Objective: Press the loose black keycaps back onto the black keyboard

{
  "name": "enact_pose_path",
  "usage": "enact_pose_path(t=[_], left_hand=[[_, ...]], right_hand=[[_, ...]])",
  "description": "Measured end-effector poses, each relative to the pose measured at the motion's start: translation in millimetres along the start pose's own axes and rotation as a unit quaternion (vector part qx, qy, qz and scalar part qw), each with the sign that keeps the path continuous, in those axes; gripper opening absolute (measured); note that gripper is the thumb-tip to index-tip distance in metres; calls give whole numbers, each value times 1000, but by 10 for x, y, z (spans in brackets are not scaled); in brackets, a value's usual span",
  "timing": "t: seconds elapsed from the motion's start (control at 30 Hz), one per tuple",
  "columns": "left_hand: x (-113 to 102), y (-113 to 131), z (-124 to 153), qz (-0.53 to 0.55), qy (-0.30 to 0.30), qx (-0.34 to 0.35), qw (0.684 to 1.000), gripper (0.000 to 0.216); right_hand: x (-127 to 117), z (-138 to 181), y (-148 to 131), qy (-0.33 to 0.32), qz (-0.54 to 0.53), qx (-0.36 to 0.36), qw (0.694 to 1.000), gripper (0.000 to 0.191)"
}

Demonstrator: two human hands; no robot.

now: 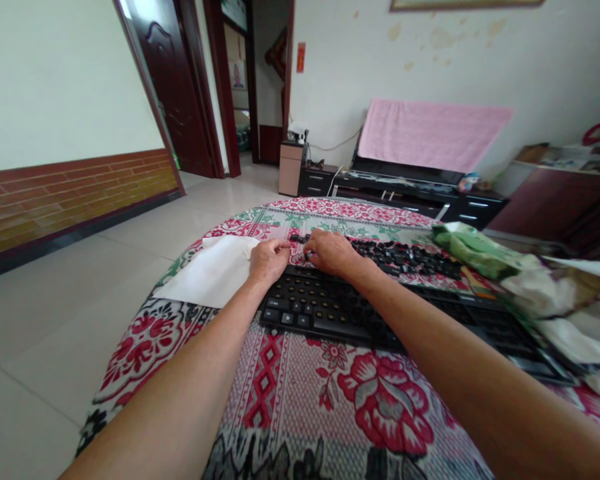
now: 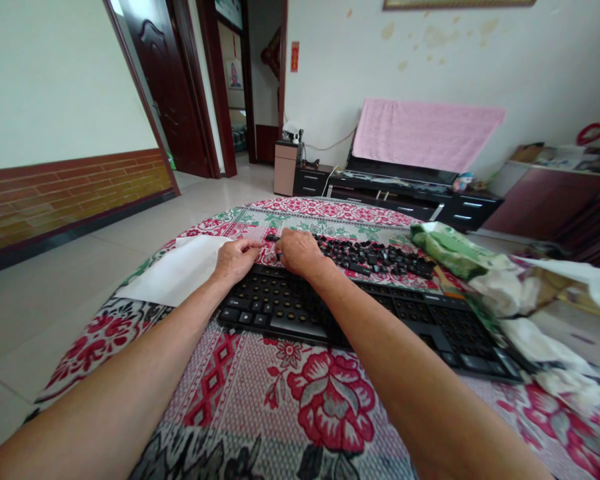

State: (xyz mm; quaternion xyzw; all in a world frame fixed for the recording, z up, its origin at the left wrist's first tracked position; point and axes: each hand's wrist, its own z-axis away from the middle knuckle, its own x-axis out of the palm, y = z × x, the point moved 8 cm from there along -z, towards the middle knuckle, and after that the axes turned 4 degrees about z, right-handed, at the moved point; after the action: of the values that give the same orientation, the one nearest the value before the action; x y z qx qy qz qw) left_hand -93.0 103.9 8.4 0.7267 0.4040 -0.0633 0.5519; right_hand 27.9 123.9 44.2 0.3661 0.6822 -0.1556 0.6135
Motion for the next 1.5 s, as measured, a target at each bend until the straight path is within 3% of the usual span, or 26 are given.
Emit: enact_pose_path(t=[0.2, 0.33, 0.53, 1.03, 1.3, 1.5], left_hand=[[15, -14, -1, 7, -2, 14, 1000, 20], [22, -32, 1, 0, -1, 8, 1000, 20], [30, -37, -9, -9, 1, 12, 1000, 21], [34, -59, -17, -18, 8, 9, 1000, 23], [40, -48, 1, -28, -2, 5, 1000, 24], [40, -49, -8, -32, -1, 8, 999, 24]], right_hand=[[-285, 295, -45, 83, -151, -3, 985, 26], [-320, 648, -113, 55, -265, 2, 963, 27], [-210, 943, -172, 14, -342, 25, 939, 30], [-203, 1014, -198, 13, -338, -14, 941, 29], [-337, 1023, -368, -17, -295, -116, 948, 31], [-320, 1005, -330, -18, -278, -69, 958, 32]])
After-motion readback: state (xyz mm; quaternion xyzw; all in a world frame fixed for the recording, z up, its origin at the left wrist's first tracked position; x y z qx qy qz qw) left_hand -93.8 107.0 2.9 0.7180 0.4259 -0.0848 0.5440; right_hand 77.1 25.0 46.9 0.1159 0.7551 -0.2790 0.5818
